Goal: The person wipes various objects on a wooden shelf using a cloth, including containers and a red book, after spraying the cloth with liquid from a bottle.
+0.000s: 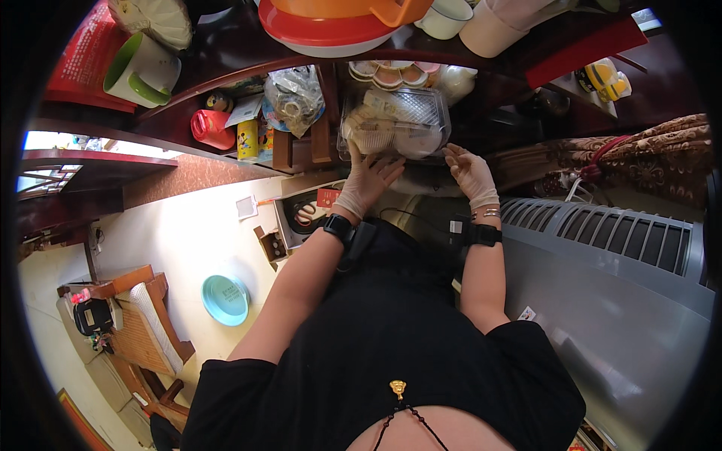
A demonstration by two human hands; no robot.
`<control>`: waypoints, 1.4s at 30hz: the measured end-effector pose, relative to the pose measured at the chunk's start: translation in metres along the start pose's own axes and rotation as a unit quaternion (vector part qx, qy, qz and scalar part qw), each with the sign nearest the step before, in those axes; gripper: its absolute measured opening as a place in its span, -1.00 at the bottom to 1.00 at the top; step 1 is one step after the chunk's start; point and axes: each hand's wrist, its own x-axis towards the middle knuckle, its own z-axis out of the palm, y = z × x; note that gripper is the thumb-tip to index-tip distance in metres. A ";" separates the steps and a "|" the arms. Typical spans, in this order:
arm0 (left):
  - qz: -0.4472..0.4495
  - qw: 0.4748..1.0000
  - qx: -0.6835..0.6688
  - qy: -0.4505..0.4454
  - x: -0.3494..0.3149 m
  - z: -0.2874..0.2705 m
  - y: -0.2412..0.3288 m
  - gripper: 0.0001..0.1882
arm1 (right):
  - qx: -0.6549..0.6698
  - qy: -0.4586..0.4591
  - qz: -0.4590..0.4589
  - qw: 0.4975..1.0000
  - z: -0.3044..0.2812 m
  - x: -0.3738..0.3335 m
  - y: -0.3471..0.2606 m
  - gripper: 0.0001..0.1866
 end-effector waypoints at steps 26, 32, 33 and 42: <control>0.002 0.998 0.056 0.032 0.005 -0.004 -0.004 0.08 | -0.412 0.060 -0.184 0.891 0.090 0.055 0.022 -0.60; -0.027 0.998 0.049 0.031 0.007 -0.001 -0.004 0.04 | -0.507 -0.005 -0.467 0.724 0.058 0.042 0.037 -0.64; -0.025 0.998 0.063 0.017 0.009 0.001 -0.005 -0.01 | -0.507 -0.001 -0.468 0.724 0.034 0.046 0.040 -0.64; 0.003 0.988 0.154 -0.012 0.004 0.000 -0.008 -0.23 | -0.073 0.027 0.120 0.990 0.028 -0.027 0.020 -0.48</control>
